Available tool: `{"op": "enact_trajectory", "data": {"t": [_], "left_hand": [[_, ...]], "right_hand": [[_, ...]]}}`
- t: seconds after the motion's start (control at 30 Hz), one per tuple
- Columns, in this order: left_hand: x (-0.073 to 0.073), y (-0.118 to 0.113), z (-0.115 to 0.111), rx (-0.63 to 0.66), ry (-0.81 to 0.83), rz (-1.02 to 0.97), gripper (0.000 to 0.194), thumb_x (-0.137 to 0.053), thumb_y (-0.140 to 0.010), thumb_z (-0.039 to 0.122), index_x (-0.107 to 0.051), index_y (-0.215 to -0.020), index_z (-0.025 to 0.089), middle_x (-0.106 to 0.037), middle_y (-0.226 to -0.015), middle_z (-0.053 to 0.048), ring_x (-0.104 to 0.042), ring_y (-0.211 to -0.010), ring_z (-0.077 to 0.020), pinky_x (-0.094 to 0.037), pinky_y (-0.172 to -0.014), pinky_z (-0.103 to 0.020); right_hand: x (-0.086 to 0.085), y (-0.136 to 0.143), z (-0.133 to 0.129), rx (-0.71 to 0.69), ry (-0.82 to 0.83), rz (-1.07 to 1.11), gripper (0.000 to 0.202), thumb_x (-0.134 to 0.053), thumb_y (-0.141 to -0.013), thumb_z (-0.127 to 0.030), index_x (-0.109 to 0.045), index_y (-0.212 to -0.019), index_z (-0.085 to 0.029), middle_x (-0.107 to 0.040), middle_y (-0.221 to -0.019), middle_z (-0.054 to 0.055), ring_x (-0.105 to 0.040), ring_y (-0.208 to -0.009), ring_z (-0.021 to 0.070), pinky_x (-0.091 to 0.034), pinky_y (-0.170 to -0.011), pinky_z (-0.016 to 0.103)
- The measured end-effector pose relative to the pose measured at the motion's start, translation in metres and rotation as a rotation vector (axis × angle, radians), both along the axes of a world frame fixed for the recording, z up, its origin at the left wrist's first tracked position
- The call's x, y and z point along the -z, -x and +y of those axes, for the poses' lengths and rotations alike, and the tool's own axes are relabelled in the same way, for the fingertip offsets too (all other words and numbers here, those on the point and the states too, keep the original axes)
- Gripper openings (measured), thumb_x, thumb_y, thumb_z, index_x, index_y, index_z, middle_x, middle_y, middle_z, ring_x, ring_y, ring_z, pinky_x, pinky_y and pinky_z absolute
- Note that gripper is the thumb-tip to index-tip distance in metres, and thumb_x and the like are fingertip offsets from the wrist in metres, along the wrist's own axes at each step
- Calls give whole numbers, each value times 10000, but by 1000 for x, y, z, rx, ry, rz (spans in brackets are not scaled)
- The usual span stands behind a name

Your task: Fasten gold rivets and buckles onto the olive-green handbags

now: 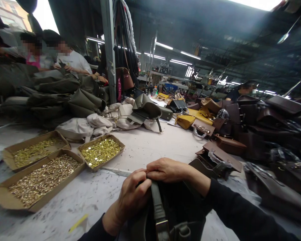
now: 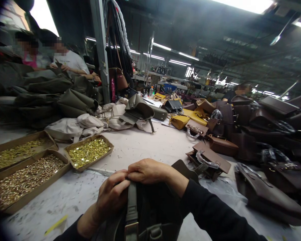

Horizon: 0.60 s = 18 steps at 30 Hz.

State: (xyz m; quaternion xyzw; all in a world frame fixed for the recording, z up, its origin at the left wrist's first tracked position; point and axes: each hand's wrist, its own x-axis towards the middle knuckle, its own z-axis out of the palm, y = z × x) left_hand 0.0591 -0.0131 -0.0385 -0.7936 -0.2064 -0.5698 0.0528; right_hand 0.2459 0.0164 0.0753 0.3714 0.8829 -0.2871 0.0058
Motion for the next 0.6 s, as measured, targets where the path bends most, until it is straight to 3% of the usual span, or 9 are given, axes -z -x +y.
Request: {"op": "enact_trajectory", "data": {"t": [0.1,0.17,0.27,0.37,0.5,0.6], "left_hand": [[2,2,2,5,24,6,210,-605,-911,49,-593,-1086,164,-596,-1047,-88,-642,-1078,-210,-588,-941,-319],[1,3,4,-18,79,-21,229,-625,-903,50,-585,-1101,160,-606,-1065,-91,-649,-1035,-191,-581,-906,-287],[-5,6,10,-99,213,-94,211,-662,-907,115,-583,-1093,176,-601,-1040,-71,-645,-959,-170,-570,-840,-258],[-11,7,15,-89,305,-103,144,-640,-930,174,-565,-1050,202,-599,-1001,-43,-644,-904,-155,-557,-777,-239],[-17,10,17,-32,436,-102,122,-621,-926,173,-535,-1000,219,-623,-934,-6,-646,-856,-140,-534,-768,-227],[-19,12,17,0,541,-91,110,-623,-918,193,-554,-999,221,-639,-928,3,-648,-830,-136,-521,-737,-219]], "right_hand": [[3,-2,0,57,-12,30,286,-532,-1032,-311,-602,-783,-188,-492,-670,-54,-428,-628,106,-306,-594,228],[2,-3,-4,144,-117,66,313,-547,-1035,-361,-625,-784,-190,-536,-680,-42,-469,-657,120,-327,-614,237],[-2,-3,-15,233,-231,218,144,-571,-1030,-297,-678,-989,-209,-686,-908,12,-602,-871,166,-430,-773,258],[-2,-4,-26,213,-189,379,180,-609,-996,-195,-654,-1169,-218,-705,-1105,44,-634,-1033,181,-468,-923,286],[4,-9,-34,179,-150,497,257,-580,-993,-132,-640,-1225,-223,-690,-1165,48,-634,-1103,178,-475,-1000,299],[9,-8,-35,156,-186,481,374,-666,-935,-126,-605,-1285,-242,-669,-1230,49,-622,-1148,190,-472,-1019,299]]}}
